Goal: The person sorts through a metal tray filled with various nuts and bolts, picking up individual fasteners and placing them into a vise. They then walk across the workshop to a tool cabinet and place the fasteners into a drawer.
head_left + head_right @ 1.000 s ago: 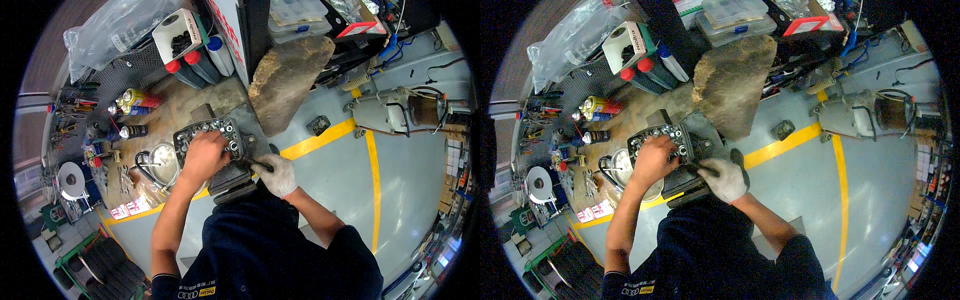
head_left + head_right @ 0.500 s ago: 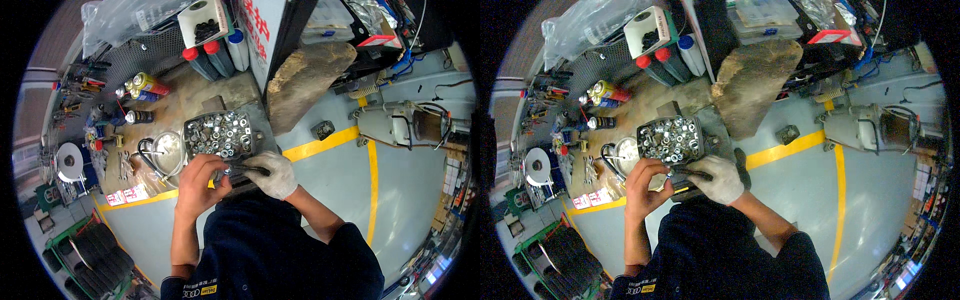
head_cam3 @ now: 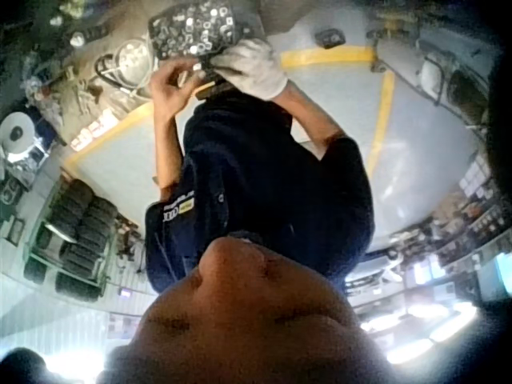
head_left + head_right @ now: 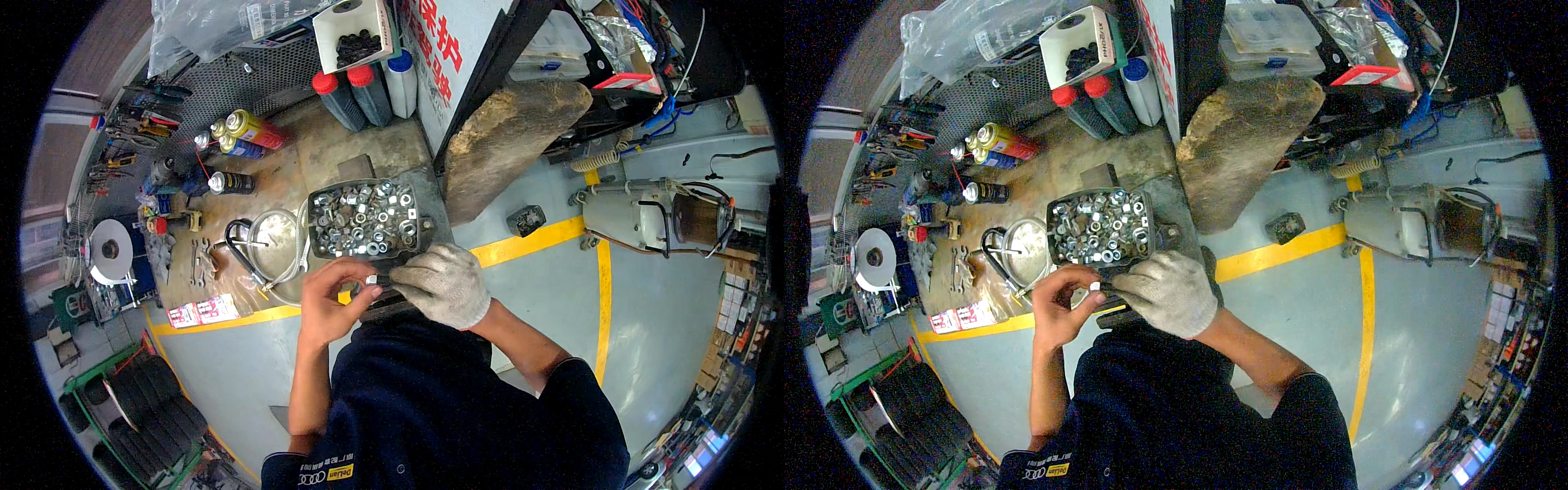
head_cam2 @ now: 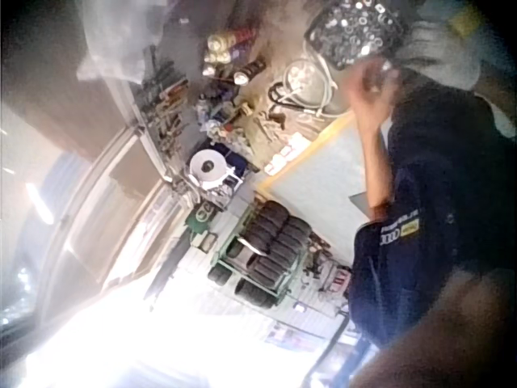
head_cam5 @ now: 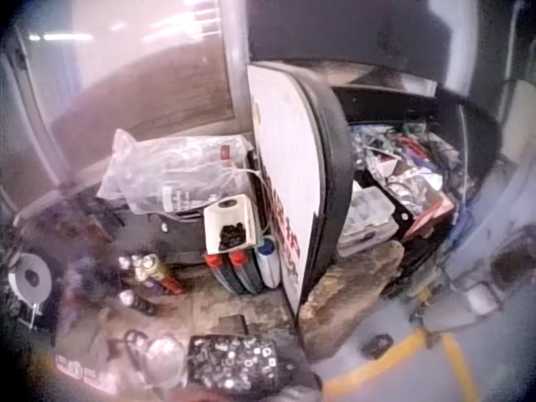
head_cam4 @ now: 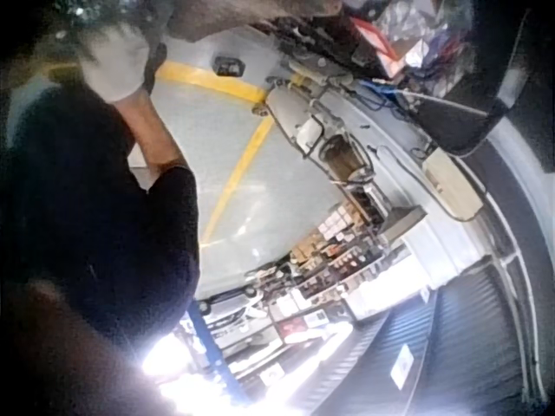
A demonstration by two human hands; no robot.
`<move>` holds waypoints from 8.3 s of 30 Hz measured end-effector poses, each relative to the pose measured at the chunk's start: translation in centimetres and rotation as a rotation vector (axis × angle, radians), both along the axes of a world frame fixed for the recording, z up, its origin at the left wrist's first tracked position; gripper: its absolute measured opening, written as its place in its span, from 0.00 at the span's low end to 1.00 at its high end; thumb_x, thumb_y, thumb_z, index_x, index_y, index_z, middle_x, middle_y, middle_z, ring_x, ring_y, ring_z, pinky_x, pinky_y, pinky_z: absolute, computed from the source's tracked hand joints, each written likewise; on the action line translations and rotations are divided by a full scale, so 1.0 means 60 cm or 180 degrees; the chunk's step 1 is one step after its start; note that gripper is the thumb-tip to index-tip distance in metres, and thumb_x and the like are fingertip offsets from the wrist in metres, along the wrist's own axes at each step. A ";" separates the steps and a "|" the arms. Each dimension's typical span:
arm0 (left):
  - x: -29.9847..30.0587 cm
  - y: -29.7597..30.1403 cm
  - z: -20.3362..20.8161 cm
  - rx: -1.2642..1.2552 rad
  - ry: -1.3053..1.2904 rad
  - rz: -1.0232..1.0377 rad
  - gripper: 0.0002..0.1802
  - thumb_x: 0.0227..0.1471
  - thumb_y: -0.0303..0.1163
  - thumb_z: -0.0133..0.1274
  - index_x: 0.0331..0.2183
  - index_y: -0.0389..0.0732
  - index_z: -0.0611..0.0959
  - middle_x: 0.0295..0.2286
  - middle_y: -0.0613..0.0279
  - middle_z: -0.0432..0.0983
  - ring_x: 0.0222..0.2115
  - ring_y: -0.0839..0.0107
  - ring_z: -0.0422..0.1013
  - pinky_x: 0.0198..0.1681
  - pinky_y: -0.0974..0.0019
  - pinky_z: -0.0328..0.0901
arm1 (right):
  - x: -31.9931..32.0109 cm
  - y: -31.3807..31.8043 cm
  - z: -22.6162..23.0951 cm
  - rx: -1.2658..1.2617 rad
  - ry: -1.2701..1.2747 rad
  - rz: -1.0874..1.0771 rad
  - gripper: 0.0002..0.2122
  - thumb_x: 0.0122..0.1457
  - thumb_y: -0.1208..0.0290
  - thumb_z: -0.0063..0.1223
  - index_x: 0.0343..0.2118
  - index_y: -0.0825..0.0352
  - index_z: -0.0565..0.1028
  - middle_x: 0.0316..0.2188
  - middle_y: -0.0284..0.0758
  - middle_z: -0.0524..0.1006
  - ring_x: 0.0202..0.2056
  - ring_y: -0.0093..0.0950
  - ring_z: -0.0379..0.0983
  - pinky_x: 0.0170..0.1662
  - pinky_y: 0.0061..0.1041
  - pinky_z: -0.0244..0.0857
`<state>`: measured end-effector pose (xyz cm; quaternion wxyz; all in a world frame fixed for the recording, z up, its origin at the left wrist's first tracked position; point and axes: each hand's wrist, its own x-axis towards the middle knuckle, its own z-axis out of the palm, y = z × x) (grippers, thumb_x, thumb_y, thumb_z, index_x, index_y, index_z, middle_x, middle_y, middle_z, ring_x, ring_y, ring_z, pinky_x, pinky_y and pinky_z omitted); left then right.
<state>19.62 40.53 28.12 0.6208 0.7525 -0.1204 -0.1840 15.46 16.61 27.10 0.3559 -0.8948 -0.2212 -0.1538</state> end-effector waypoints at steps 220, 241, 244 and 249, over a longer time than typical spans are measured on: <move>-0.043 0.044 -0.012 0.1106 -0.2942 -0.1169 0.11 0.42 0.32 0.62 0.19 0.46 0.74 0.18 0.60 0.64 0.18 0.56 0.67 0.20 0.53 0.62 | -0.045 0.057 -0.038 0.0901 0.1736 0.0736 0.14 0.69 0.56 0.54 0.44 0.62 0.79 0.32 0.39 0.80 0.33 0.38 0.80 0.34 0.36 0.72; -0.153 -0.040 0.099 0.0776 -0.0644 -0.0254 0.14 0.56 0.25 0.66 0.46 0.38 0.88 0.32 0.56 0.83 0.32 0.61 0.80 0.38 0.63 0.74 | -0.063 -0.056 0.039 0.0714 0.1411 0.1702 0.11 0.68 0.62 0.55 0.43 0.64 0.80 0.24 0.34 0.77 0.26 0.30 0.79 0.29 0.31 0.72; -0.155 -0.042 0.098 0.0632 -0.1857 -0.0774 0.21 0.49 0.24 0.71 0.47 0.41 0.89 0.38 0.56 0.84 0.39 0.56 0.80 0.41 0.59 0.75 | -0.069 -0.083 0.029 0.2065 0.3939 0.2032 0.10 0.69 0.65 0.53 0.40 0.68 0.79 0.21 0.30 0.72 0.21 0.24 0.72 0.24 0.26 0.65; -0.171 -0.057 0.112 0.0551 -0.0509 -0.0283 0.26 0.44 0.29 0.78 0.47 0.37 0.88 0.40 0.57 0.86 0.36 0.67 0.83 0.41 0.65 0.77 | -0.060 -0.100 0.077 0.1431 0.4660 0.1671 0.11 0.70 0.68 0.49 0.36 0.71 0.80 0.22 0.33 0.74 0.23 0.24 0.73 0.26 0.27 0.66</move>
